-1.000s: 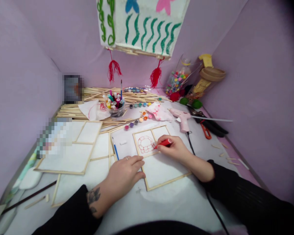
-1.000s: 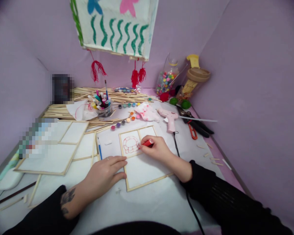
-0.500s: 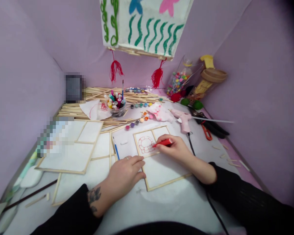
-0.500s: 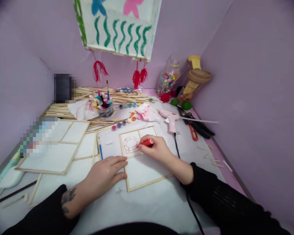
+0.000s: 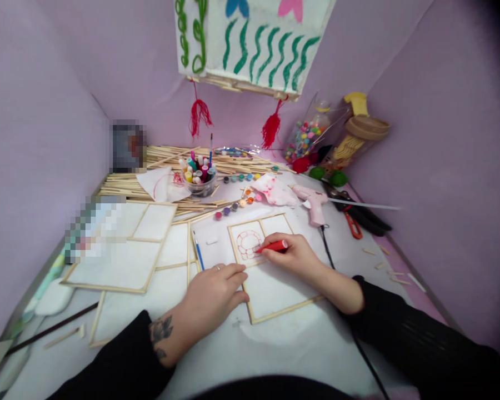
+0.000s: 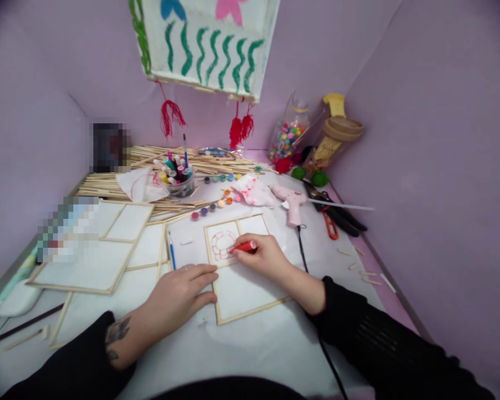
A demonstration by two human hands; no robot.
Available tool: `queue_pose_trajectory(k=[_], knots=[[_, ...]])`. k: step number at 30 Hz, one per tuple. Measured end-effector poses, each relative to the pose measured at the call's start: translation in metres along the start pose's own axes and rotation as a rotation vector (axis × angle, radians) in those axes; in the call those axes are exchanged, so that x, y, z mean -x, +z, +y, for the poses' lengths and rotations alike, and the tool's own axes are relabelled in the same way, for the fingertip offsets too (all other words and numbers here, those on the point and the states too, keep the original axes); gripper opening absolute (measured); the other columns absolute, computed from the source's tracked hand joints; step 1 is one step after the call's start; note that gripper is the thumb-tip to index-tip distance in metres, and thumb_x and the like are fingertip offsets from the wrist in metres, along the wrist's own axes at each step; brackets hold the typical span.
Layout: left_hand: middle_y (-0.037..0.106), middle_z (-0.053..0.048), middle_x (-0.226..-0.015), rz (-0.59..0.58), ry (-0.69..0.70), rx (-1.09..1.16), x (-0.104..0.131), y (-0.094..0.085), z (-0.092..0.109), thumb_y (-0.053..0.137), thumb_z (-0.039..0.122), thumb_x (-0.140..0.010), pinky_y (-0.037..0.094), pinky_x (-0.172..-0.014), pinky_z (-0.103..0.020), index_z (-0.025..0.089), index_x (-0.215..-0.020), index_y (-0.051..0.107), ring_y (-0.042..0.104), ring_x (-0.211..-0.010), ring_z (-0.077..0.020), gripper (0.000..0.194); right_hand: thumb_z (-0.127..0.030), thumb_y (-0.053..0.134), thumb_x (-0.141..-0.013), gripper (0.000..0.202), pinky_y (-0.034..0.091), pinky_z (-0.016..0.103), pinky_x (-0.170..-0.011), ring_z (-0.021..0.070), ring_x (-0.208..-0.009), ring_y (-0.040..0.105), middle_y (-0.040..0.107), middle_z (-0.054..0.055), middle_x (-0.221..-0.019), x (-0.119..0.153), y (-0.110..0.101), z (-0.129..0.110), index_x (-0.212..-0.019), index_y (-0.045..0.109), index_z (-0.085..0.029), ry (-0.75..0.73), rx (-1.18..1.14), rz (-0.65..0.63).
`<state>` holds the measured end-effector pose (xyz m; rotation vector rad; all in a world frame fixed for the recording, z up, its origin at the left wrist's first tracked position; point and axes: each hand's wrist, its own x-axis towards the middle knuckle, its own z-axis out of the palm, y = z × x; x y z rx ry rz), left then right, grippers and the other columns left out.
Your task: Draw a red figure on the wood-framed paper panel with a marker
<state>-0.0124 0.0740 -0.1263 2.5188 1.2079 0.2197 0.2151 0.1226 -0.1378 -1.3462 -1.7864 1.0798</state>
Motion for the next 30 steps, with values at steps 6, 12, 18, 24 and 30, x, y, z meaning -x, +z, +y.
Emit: queue_pose_trajectory(k=[6, 12, 18, 24, 30], knots=[[0.066, -0.004, -0.119, 0.012, 0.003, -0.003, 0.0017, 0.0020, -0.0008, 0.069, 0.031, -0.082, 0.054, -0.084, -0.037, 0.020, -0.107, 0.066, 0.065, -0.097, -0.0234, 0.028, -0.026, 0.064, -0.076, 0.009, 0.050, 0.028, -0.066, 0.0176, -0.070, 0.066, 0.073, 0.004, -0.077, 0.0003, -0.0007, 0.0008, -0.078, 0.069, -0.019, 0.020, -0.016, 0.026], [0.066, -0.004, -0.119, 0.000, 0.003, 0.006, 0.0017, 0.0026, -0.0012, 0.068, 0.032, -0.083, 0.054, -0.084, -0.038, 0.021, -0.108, 0.066, 0.065, -0.098, -0.0232, 0.028, -0.024, 0.064, -0.075, 0.007, 0.050, 0.027, -0.065, 0.0170, -0.068, 0.065, 0.073, 0.003, -0.074, 0.0004, -0.0013, 0.0018, -0.077, 0.069, -0.019, 0.001, 0.004, 0.028], [0.066, -0.004, -0.120, -0.004, -0.001, 0.006, 0.0019, 0.0026, -0.0017, 0.068, 0.032, -0.083, 0.054, -0.085, -0.036, 0.021, -0.108, 0.066, 0.064, -0.099, -0.0229, 0.027, -0.023, 0.064, -0.074, 0.005, 0.049, 0.027, -0.063, 0.0166, -0.066, 0.064, 0.071, 0.002, -0.072, 0.0000, -0.0013, 0.0040, -0.076, 0.068, -0.019, 0.006, 0.001, 0.038], [0.066, -0.004, -0.119, -0.003, 0.000, 0.003, 0.0010, 0.0015, -0.0008, 0.068, 0.031, -0.083, 0.054, -0.084, -0.037, 0.021, -0.107, 0.067, 0.065, -0.097, -0.0230, 0.026, -0.024, 0.065, -0.073, 0.006, 0.047, 0.026, -0.060, 0.0156, -0.062, 0.061, 0.069, 0.002, -0.068, -0.0014, -0.0011, 0.0047, -0.075, 0.066, -0.019, 0.042, -0.017, 0.079], [0.066, -0.005, -0.119, -0.006, 0.001, -0.001, 0.0002, 0.0004, -0.0003, 0.066, 0.032, -0.084, 0.054, -0.085, -0.036, 0.021, -0.107, 0.066, 0.065, -0.098, -0.0223, 0.026, -0.026, 0.064, -0.074, 0.007, 0.047, 0.027, -0.061, 0.0159, -0.063, 0.061, 0.069, 0.002, -0.068, -0.0016, -0.0015, 0.0042, -0.075, 0.066, -0.019, 0.043, 0.000, 0.080]])
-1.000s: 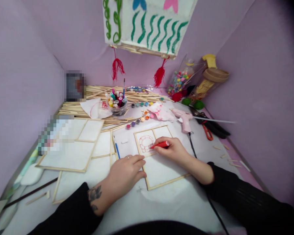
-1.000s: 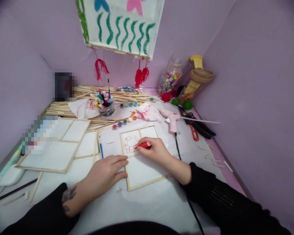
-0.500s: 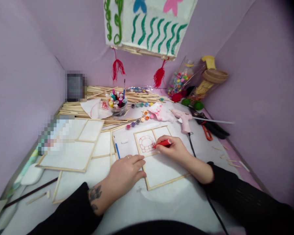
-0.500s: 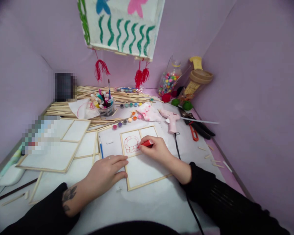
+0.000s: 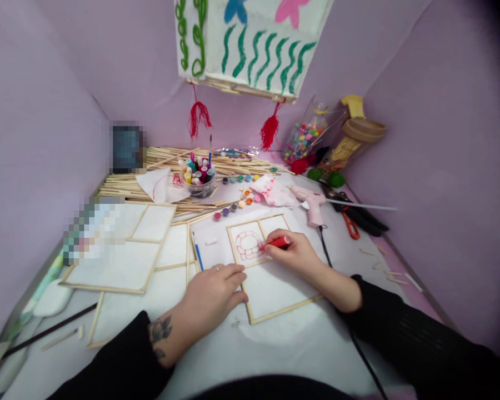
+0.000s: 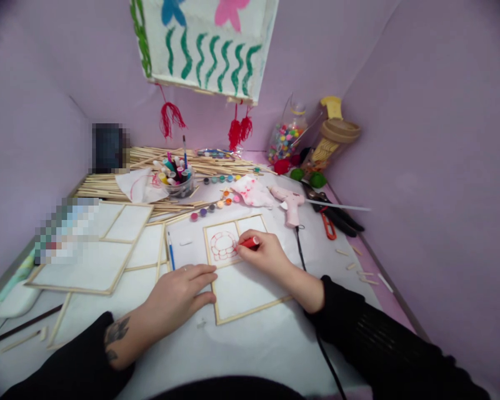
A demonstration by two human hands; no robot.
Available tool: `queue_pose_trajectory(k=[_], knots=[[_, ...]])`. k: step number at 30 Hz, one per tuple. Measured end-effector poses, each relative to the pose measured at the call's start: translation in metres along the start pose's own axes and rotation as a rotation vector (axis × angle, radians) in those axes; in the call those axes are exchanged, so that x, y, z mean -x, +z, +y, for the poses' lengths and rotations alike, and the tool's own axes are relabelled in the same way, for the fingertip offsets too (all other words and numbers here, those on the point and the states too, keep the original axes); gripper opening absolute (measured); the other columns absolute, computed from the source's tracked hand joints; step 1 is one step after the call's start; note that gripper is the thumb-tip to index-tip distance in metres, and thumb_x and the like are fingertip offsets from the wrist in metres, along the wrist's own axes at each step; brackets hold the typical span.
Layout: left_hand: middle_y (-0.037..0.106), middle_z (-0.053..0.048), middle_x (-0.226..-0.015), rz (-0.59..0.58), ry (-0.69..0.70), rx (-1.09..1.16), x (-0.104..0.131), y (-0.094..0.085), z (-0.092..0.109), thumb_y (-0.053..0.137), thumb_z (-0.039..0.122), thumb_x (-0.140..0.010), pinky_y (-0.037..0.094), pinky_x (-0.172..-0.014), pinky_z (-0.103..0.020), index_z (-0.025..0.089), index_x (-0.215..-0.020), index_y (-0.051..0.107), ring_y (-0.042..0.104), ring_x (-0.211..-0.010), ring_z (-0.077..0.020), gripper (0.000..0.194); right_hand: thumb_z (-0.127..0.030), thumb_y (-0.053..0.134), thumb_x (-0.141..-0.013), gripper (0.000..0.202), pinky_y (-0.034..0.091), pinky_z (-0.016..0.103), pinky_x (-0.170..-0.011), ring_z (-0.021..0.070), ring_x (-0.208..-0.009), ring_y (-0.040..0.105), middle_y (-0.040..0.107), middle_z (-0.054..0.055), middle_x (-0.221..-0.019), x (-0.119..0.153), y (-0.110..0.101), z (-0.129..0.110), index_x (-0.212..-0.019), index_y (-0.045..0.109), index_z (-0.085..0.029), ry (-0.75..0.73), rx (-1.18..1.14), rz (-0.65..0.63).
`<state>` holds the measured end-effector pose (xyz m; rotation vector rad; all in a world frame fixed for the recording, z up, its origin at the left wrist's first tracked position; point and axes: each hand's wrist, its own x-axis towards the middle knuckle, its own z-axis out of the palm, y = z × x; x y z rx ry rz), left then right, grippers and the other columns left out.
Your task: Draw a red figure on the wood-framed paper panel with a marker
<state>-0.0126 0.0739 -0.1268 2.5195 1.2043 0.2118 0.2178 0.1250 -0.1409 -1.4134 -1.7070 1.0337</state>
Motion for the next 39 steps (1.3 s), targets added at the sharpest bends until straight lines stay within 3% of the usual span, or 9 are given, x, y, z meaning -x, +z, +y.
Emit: queue_pose_trajectory(k=[11, 19, 23, 27, 32, 39], knots=[[0.066, -0.004, -0.119, 0.001, -0.001, 0.012, 0.001, 0.000, 0.000, 0.068, 0.030, -0.083, 0.054, -0.085, -0.038, 0.020, -0.108, 0.066, 0.065, -0.099, -0.0232, 0.027, -0.025, 0.064, -0.072, 0.005, 0.046, 0.027, -0.059, 0.0157, -0.062, 0.059, 0.067, 0.001, -0.067, -0.001, 0.000, 0.000, -0.074, 0.066, -0.020, 0.021, -0.014, 0.015], [0.066, -0.004, -0.118, 0.016, 0.006, 0.015, 0.001, 0.001, -0.001, 0.068, 0.029, -0.083, 0.054, -0.083, -0.036, 0.020, -0.107, 0.066, 0.064, -0.098, -0.0230, 0.026, -0.026, 0.066, -0.074, 0.008, 0.041, 0.024, -0.048, 0.0126, -0.054, 0.054, 0.059, -0.001, -0.064, -0.003, -0.028, -0.005, -0.078, 0.062, -0.020, 0.025, -0.373, 0.274], [0.066, -0.005, -0.119, 0.018, 0.022, 0.018, 0.002, 0.002, -0.001, 0.067, 0.031, -0.084, 0.053, -0.084, -0.036, 0.020, -0.108, 0.065, 0.064, -0.099, -0.0227, 0.027, -0.031, 0.066, -0.077, 0.016, 0.042, 0.024, -0.046, 0.0123, -0.051, 0.054, 0.062, -0.001, -0.063, 0.003, -0.026, -0.022, -0.088, 0.064, -0.020, 0.039, -0.337, 0.154], [0.065, -0.005, -0.120, 0.009, 0.017, 0.006, 0.002, 0.001, 0.001, 0.066, 0.030, -0.085, 0.053, -0.084, -0.036, 0.020, -0.110, 0.065, 0.064, -0.099, -0.0228, 0.027, -0.029, 0.066, -0.075, 0.010, 0.049, 0.027, -0.062, 0.0156, -0.067, 0.061, 0.067, 0.003, -0.075, 0.008, -0.004, -0.032, -0.078, 0.065, -0.020, -0.023, -0.194, 0.003], [0.064, -0.004, -0.121, 0.008, 0.023, 0.014, 0.002, 0.002, 0.001, 0.065, 0.031, -0.086, 0.052, -0.085, -0.036, 0.021, -0.111, 0.064, 0.063, -0.099, -0.0222, 0.027, -0.019, 0.059, -0.073, 0.006, 0.049, 0.026, -0.064, 0.0149, -0.067, 0.061, 0.065, 0.000, -0.074, 0.010, 0.018, -0.029, -0.078, 0.059, -0.021, -0.044, -0.086, -0.013], [0.065, -0.003, -0.121, -0.012, 0.006, 0.021, 0.001, 0.000, 0.001, 0.066, 0.032, -0.084, 0.053, -0.082, -0.037, 0.021, -0.112, 0.062, 0.063, -0.097, -0.0230, 0.030, -0.017, 0.058, -0.073, 0.008, 0.049, 0.026, -0.067, 0.0158, -0.070, 0.064, 0.069, 0.001, -0.076, 0.011, 0.027, -0.024, -0.080, 0.061, -0.021, -0.048, 0.027, -0.082]])
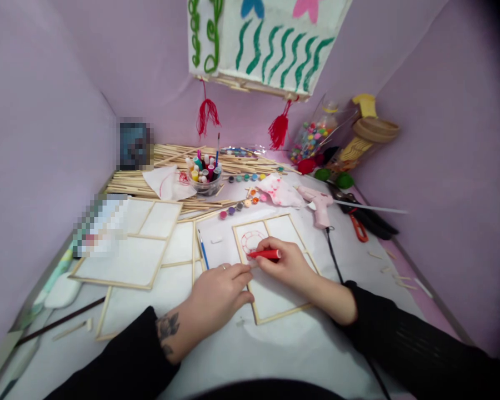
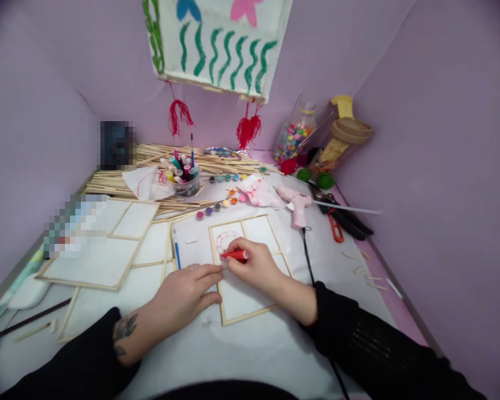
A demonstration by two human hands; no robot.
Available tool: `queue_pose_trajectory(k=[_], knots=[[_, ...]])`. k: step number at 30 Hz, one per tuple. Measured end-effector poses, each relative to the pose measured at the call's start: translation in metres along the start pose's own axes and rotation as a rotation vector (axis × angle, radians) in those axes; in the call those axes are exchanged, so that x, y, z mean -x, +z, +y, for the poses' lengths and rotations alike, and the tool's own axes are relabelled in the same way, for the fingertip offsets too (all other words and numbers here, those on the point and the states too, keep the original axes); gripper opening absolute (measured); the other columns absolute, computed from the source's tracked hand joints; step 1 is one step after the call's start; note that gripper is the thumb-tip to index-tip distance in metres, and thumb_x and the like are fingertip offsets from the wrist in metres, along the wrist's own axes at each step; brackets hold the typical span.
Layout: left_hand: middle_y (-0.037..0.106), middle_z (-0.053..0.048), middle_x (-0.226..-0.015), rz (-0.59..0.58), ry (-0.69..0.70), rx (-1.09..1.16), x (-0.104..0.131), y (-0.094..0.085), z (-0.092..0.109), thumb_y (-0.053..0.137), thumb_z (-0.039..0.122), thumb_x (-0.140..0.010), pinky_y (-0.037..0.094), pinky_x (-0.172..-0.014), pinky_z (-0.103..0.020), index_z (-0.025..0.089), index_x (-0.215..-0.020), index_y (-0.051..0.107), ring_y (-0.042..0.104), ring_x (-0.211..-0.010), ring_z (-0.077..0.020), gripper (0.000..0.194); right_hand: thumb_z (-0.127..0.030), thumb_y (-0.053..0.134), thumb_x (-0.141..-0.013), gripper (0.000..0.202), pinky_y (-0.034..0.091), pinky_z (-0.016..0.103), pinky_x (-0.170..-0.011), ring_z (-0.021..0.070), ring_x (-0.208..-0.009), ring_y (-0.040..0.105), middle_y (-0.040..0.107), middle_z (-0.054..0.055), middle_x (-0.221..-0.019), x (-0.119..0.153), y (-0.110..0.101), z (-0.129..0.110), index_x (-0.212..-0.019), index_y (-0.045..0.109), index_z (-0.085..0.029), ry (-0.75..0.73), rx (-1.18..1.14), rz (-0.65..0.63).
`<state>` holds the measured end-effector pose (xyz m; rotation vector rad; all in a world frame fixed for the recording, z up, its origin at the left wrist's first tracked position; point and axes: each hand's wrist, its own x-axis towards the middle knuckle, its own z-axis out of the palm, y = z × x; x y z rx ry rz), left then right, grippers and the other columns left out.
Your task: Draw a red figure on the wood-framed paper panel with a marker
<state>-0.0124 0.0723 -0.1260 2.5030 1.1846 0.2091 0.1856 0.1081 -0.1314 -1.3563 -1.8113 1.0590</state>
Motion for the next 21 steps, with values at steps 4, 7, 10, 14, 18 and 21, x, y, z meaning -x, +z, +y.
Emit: queue_pose_trajectory(k=[4, 7, 10, 14, 18, 21], knots=[[0.065, -0.004, -0.119, 0.000, -0.001, 0.010, 0.001, -0.001, 0.001, 0.063, 0.033, -0.087, 0.052, -0.082, -0.036, 0.022, -0.112, 0.063, 0.063, -0.096, -0.0220, 0.027, -0.019, 0.060, -0.075, 0.008, 0.050, 0.026, -0.067, 0.0165, -0.071, 0.066, 0.071, 0.001, -0.078, -0.001, 0.001, 0.002, -0.082, 0.062, -0.021, 0.011, 0.004, -0.011], [0.064, -0.004, -0.120, 0.010, 0.009, 0.017, 0.001, 0.001, 0.000, 0.061, 0.034, -0.088, 0.052, -0.083, -0.035, 0.022, -0.112, 0.063, 0.063, -0.098, -0.0217, 0.027, -0.020, 0.060, -0.076, 0.008, 0.051, 0.026, -0.067, 0.0166, -0.072, 0.066, 0.072, 0.001, -0.079, -0.001, 0.001, 0.003, -0.083, 0.062, -0.021, -0.004, 0.017, -0.007], [0.064, -0.004, -0.121, 0.011, 0.013, 0.015, 0.001, 0.002, -0.001, 0.062, 0.033, -0.087, 0.052, -0.084, -0.035, 0.022, -0.112, 0.063, 0.063, -0.097, -0.0219, 0.027, -0.020, 0.060, -0.076, 0.007, 0.051, 0.026, -0.068, 0.0170, -0.073, 0.067, 0.072, 0.001, -0.079, -0.001, 0.001, 0.003, -0.082, 0.062, -0.021, -0.008, 0.007, -0.020], [0.065, -0.003, -0.120, 0.014, 0.014, 0.008, 0.001, 0.002, -0.001, 0.064, 0.032, -0.086, 0.052, -0.083, -0.036, 0.022, -0.111, 0.062, 0.063, -0.096, -0.0225, 0.028, -0.020, 0.060, -0.075, 0.008, 0.051, 0.027, -0.069, 0.0172, -0.074, 0.066, 0.071, 0.002, -0.080, -0.001, 0.002, 0.004, -0.082, 0.062, -0.021, 0.009, -0.033, -0.028], [0.065, -0.003, -0.120, 0.009, 0.012, 0.007, 0.001, 0.001, 0.000, 0.065, 0.032, -0.086, 0.052, -0.082, -0.036, 0.022, -0.112, 0.062, 0.063, -0.096, -0.0222, 0.028, -0.020, 0.060, -0.073, 0.005, 0.050, 0.028, -0.067, 0.0172, -0.071, 0.064, 0.069, 0.001, -0.076, -0.002, -0.005, 0.001, -0.078, 0.062, -0.020, 0.047, -0.101, -0.003], [0.066, -0.002, -0.119, 0.003, 0.006, 0.007, 0.001, 0.001, -0.001, 0.067, 0.031, -0.084, 0.053, -0.081, -0.036, 0.021, -0.110, 0.064, 0.064, -0.095, -0.0225, 0.028, -0.022, 0.063, -0.071, 0.004, 0.048, 0.028, -0.059, 0.0154, -0.062, 0.058, 0.064, 0.000, -0.069, -0.005, -0.026, -0.004, -0.075, 0.061, -0.021, 0.057, -0.175, 0.157]])
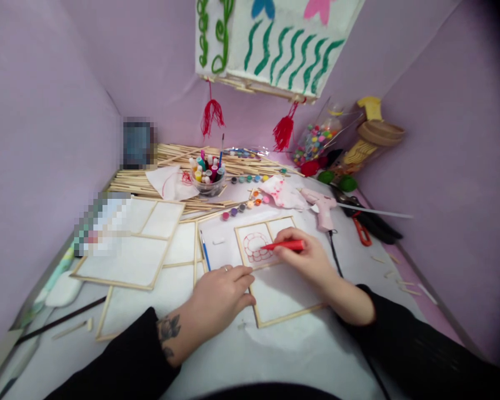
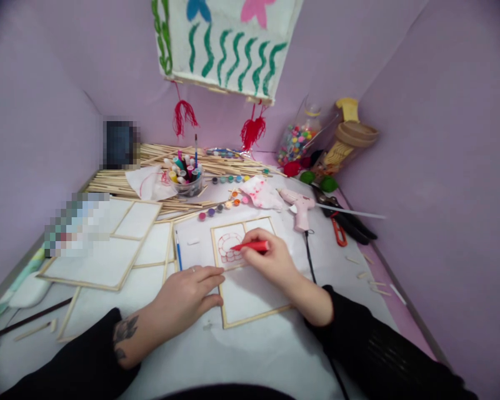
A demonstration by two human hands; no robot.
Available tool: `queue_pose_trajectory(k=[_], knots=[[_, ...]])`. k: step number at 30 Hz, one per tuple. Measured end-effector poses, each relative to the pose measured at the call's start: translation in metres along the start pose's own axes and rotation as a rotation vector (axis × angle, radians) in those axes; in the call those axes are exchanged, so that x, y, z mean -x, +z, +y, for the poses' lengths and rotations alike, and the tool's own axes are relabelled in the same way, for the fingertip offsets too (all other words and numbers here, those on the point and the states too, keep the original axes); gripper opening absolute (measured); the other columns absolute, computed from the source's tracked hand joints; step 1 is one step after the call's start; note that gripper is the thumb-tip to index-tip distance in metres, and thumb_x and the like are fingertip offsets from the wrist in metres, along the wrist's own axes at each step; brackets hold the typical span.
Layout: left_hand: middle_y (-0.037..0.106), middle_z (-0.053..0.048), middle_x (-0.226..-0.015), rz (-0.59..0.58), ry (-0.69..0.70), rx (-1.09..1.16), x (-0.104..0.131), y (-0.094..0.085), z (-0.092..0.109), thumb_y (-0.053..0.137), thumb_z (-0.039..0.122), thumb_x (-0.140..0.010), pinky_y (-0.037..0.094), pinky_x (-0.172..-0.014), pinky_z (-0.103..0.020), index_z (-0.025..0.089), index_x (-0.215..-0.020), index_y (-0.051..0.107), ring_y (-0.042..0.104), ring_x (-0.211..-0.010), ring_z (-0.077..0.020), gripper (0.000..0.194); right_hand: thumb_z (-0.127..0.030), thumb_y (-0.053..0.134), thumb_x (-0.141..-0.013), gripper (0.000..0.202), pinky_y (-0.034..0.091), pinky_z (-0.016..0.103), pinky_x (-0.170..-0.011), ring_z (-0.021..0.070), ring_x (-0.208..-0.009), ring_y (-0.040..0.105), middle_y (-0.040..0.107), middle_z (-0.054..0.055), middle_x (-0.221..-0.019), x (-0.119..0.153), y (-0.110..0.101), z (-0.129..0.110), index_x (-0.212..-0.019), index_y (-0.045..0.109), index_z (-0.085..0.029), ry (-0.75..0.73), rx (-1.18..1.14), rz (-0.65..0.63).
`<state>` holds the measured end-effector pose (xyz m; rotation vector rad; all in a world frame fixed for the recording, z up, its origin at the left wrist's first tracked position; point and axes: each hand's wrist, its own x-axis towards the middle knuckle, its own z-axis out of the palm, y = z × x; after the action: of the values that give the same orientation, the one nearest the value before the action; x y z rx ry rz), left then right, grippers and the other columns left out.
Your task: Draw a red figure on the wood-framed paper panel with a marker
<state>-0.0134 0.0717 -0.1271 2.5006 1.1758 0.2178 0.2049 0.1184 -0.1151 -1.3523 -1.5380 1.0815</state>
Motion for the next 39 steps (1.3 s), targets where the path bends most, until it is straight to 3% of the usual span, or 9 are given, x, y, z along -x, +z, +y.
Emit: queue_pose_trajectory(k=[3, 6, 14, 18, 22, 32, 39], knots=[[0.065, -0.003, -0.120, 0.010, 0.003, -0.003, 0.000, 0.001, -0.001, 0.068, 0.031, -0.083, 0.053, -0.081, -0.036, 0.021, -0.108, 0.064, 0.064, -0.096, -0.0224, 0.027, -0.020, 0.063, -0.070, 0.006, 0.042, 0.027, -0.052, 0.0128, -0.054, 0.050, 0.056, -0.003, -0.063, -0.009, -0.028, -0.012, -0.072, 0.058, -0.022, -0.042, -0.116, 0.235], [0.066, -0.003, -0.119, 0.019, 0.005, 0.005, 0.001, 0.002, -0.002, 0.069, 0.029, -0.082, 0.053, -0.082, -0.036, 0.021, -0.106, 0.065, 0.064, -0.096, -0.0225, 0.026, -0.018, 0.063, -0.071, 0.009, 0.042, 0.027, -0.054, 0.0119, -0.053, 0.049, 0.054, -0.004, -0.062, -0.017, -0.047, -0.017, -0.075, 0.058, -0.023, -0.062, -0.143, 0.324], [0.067, -0.003, -0.117, 0.066, 0.003, 0.019, 0.000, 0.001, -0.001, 0.065, 0.026, -0.084, 0.055, -0.082, -0.038, 0.020, -0.106, 0.066, 0.065, -0.097, -0.0230, 0.023, -0.030, 0.066, -0.076, 0.014, 0.042, 0.026, -0.057, 0.0126, -0.060, 0.052, 0.060, -0.001, -0.071, -0.025, -0.037, 0.018, -0.086, 0.063, -0.020, -0.019, -0.111, 0.285], [0.067, -0.004, -0.117, 0.068, 0.015, -0.004, 0.000, 0.001, -0.001, 0.063, 0.025, -0.086, 0.056, -0.081, -0.039, 0.020, -0.107, 0.067, 0.066, -0.095, -0.0230, 0.022, -0.028, 0.070, -0.072, 0.013, 0.044, 0.028, -0.064, 0.0150, -0.068, 0.056, 0.063, 0.001, -0.076, -0.024, -0.031, 0.030, -0.081, 0.065, -0.020, -0.018, -0.138, 0.213], [0.068, -0.004, -0.115, 0.082, 0.032, -0.024, -0.001, 0.000, -0.001, 0.064, 0.023, -0.084, 0.057, -0.080, -0.039, 0.018, -0.106, 0.067, 0.066, -0.094, -0.0231, 0.022, -0.026, 0.069, -0.070, 0.011, 0.045, 0.029, -0.066, 0.0162, -0.069, 0.056, 0.064, 0.001, -0.076, -0.023, -0.027, 0.034, -0.079, 0.065, -0.020, -0.009, -0.169, 0.146], [0.069, -0.005, -0.113, 0.096, 0.039, -0.053, -0.001, -0.002, 0.001, 0.066, 0.024, -0.083, 0.057, -0.079, -0.039, 0.018, -0.105, 0.067, 0.067, -0.093, -0.0237, 0.022, -0.024, 0.067, -0.071, 0.009, 0.045, 0.031, -0.071, 0.0177, -0.074, 0.058, 0.065, 0.002, -0.080, -0.025, -0.022, 0.043, -0.079, 0.064, -0.021, -0.014, -0.207, 0.144], [0.069, -0.005, -0.112, 0.100, 0.026, -0.042, -0.002, -0.002, 0.002, 0.066, 0.024, -0.083, 0.056, -0.082, -0.037, 0.018, -0.103, 0.069, 0.066, -0.097, -0.0225, 0.020, -0.031, 0.064, -0.076, 0.013, 0.041, 0.028, -0.057, 0.0146, -0.059, 0.052, 0.059, -0.001, -0.065, -0.026, -0.021, 0.040, -0.071, 0.058, -0.020, 0.009, -0.159, 0.117]])
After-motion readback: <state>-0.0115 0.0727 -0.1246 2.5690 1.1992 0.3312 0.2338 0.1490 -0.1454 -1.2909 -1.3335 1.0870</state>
